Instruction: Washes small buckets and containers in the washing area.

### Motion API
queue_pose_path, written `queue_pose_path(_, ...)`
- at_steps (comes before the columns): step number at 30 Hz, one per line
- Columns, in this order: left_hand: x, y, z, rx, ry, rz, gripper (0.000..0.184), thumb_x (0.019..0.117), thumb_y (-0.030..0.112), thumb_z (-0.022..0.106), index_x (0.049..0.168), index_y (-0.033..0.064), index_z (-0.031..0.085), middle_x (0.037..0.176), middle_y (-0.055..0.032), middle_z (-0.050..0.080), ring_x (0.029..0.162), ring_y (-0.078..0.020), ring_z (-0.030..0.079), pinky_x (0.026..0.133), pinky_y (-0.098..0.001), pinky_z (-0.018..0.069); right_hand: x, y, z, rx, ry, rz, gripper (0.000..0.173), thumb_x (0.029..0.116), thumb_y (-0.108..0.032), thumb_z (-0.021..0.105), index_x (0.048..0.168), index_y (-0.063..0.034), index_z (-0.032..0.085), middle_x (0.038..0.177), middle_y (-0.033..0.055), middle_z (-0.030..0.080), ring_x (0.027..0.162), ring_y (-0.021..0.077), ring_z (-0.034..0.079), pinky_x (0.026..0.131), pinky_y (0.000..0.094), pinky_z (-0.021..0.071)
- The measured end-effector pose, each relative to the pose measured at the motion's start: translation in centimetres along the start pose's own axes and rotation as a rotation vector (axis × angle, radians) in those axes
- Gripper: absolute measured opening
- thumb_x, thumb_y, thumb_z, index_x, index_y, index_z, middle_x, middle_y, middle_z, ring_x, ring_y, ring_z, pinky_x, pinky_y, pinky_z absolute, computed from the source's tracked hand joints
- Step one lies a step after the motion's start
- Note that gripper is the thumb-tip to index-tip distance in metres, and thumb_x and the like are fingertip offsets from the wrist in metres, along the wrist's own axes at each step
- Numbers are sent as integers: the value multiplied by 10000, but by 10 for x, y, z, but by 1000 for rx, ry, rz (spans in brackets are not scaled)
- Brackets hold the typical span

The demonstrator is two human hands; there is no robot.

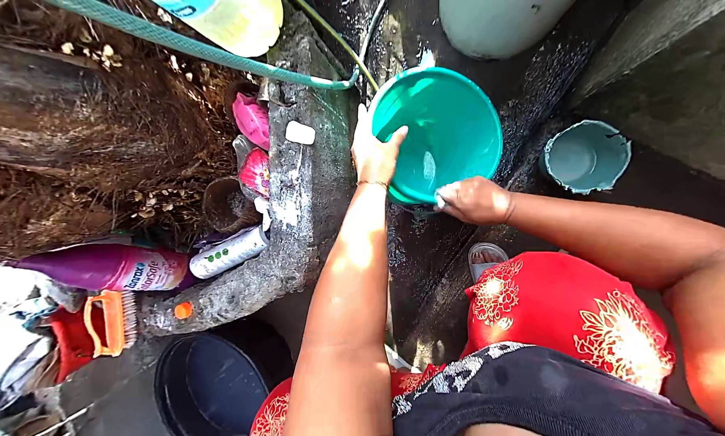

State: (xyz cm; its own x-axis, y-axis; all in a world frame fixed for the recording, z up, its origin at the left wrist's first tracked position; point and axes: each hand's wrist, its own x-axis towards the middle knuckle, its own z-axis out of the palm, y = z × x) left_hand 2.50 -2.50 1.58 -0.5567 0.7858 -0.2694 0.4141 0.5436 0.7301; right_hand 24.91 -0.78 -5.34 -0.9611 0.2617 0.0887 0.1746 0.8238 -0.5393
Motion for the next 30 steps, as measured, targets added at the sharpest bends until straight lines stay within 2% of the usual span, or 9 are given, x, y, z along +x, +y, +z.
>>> queue_pose_path(2,-26,-1,14,-30,67,-39,929,880,10,681,1649,93,168,1684,-119,272,1524,-202,337,1230,-370,321,21,-27,-13,112,57,120,264,1024,-232,547,942,3,635,696,142,630,638,327,679,567,505,542)
queue_pose_path(5,-34,4,24,-210,237,-71,771,831,-170,487,1559,74,423,1578,-94,468,1427,-137,468,1163,-310,400,32,-45,-17,195,131,138,223,1013,-214,576,981,-3,641,686,119,637,618,286,672,571,456,552)
queue_pose_path(9,-5,-7,-4,-73,170,-114,679,868,-111,477,1527,54,479,1504,-113,556,1381,-156,534,1153,-338,427,4,0,-10,36,182,-32,388,1052,-357,494,895,-29,626,711,119,630,642,307,675,548,479,547)
queue_pose_path(14,21,-12,-17,45,205,-107,573,885,-93,514,1406,114,630,1409,-66,641,1300,-175,603,1095,-389,476,-20,73,-20,-74,175,-203,460,1057,-392,457,863,-6,613,887,202,677,925,400,685,926,535,523)
queue_pose_path(18,6,-24,-27,228,110,457,357,1048,273,520,1223,28,712,1320,-171,665,1334,-285,553,1198,-458,328,-8,69,-25,-54,176,-165,454,1067,-375,448,889,10,611,924,218,679,959,400,687,941,547,514)
queue_pose_path(21,-17,-25,-32,456,-265,682,563,909,616,650,1100,100,770,1070,-103,721,1210,-338,597,1185,-654,229,-4,70,-38,6,214,-109,448,1076,-367,450,929,21,617,943,219,678,985,402,684,961,554,506)
queue_pose_path(23,-25,-23,-27,507,-319,697,363,880,421,786,1001,80,766,947,-101,708,1038,-332,639,1079,-619,371,-3,69,-51,73,234,-97,391,1037,-346,550,930,20,637,941,202,689,985,375,688,983,529,512)
queue_pose_path(25,-30,-20,-24,470,-327,694,153,903,197,766,953,53,752,904,-103,686,975,-306,658,1172,-652,261,8,64,-64,182,318,-85,338,951,-318,698,922,16,653,924,178,684,915,301,683,878,439,557)
queue_pose_path(30,-45,-16,-21,339,-284,561,182,974,194,688,931,18,702,943,-132,691,956,-293,663,951,-531,476,20,54,-90,393,471,60,513,837,-502,768,999,-27,658,1008,112,648,999,188,617,889,343,514)
